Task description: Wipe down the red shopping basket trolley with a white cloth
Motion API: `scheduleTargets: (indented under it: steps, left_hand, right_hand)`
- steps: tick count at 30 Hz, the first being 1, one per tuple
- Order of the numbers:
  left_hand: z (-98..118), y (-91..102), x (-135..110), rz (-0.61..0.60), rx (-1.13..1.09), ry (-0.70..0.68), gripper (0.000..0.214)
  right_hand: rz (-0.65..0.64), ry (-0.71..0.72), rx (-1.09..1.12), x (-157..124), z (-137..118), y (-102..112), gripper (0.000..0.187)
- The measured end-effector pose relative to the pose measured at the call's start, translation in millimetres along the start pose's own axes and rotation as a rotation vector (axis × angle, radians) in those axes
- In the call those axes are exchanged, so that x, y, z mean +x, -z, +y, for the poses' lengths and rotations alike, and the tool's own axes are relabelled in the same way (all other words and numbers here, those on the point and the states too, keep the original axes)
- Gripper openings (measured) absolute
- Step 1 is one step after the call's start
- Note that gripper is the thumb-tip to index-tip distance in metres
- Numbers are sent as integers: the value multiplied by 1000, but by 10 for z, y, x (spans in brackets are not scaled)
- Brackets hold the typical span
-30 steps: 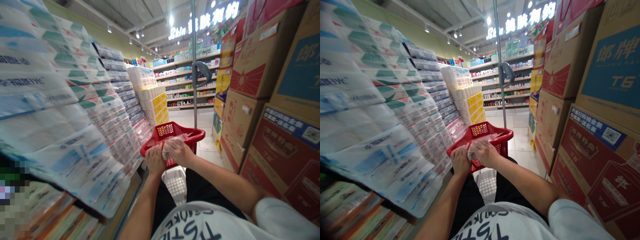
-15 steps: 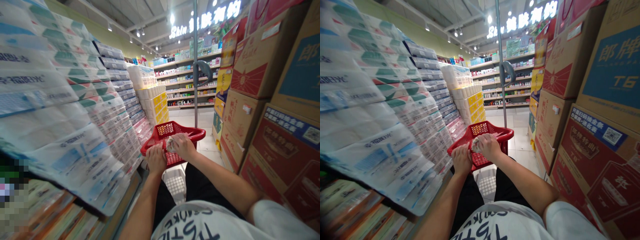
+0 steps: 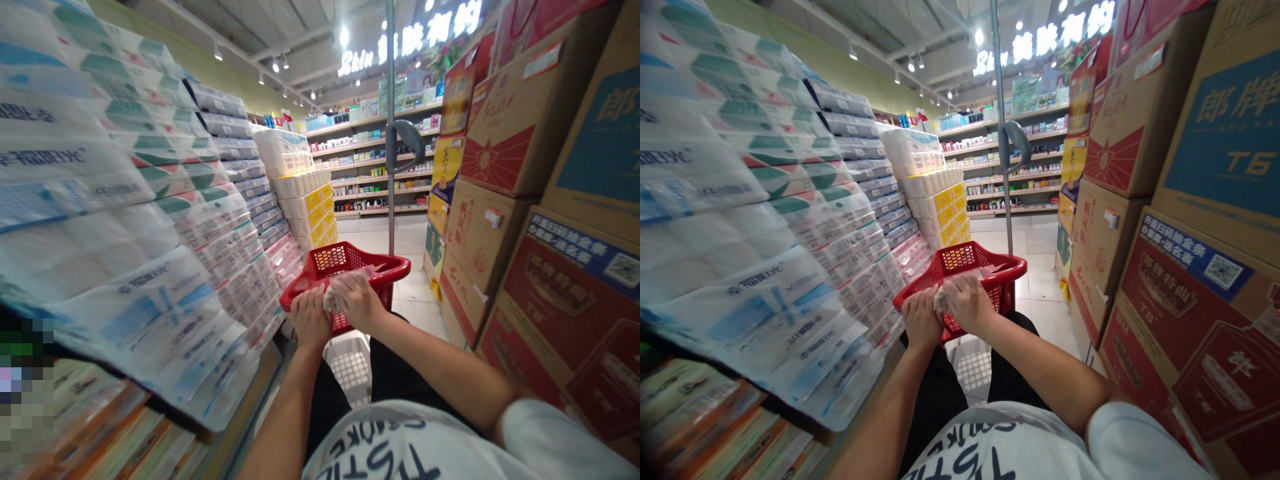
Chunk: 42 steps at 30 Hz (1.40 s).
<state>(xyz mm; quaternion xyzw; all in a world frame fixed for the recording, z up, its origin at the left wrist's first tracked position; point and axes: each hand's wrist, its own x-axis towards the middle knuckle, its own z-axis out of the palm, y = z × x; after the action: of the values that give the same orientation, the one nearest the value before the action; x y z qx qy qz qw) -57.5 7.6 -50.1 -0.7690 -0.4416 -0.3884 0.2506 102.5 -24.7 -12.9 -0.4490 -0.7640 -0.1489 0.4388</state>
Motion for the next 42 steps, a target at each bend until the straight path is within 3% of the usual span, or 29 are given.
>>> scheduleTargets:
  steps: [3, 7, 9, 14, 18, 20, 25, 27, 31, 37, 42]
  left_hand:
    - [-11, 8, -5, -20, -4, -20, 44]
    - [-3, 2, 7, 5, 0, -5, 41]
    - [1, -1, 7, 11, -2, 7, 40]
    - [-11, 9, -5, -19, -11, -20, 45]
    - [0, 3, 5, -2, -2, -2, 41]
    - [6, -2, 5, 6, -1, 14, 40]
    - [-16, 7, -13, -14, -20, -15, 43]
    - [-22, 11, -13, -23, -16, -17, 44]
    - [-6, 5, 0, 7, -5, 5, 41]
    - [5, 17, 7, -9, -9, -10, 42]
    - [0, -6, 17, 27, 5, -12, 40]
  right_hand:
    - [-35, 127, 40, 2, 5, 7, 27]
    - [6, -67, 20, 77, 82, 26, 22]
    - [13, -94, 4, 81, 55, 20, 20]
    - [-26, 117, -5, -3, -12, 23, 25]
    - [61, -157, -69, 36, 113, 54, 19]
    - [73, -213, -76, 56, 105, 44, 17]
    - [-48, 131, -17, 24, -39, -21, 26]
    - [-25, 79, -18, 37, 3, -19, 25]
    - [58, -170, -55, 72, 134, 7, 20]
    - [-25, 70, -26, 1, 156, 44, 27]
    - [81, -157, -38, 50, 303, 74, 22]
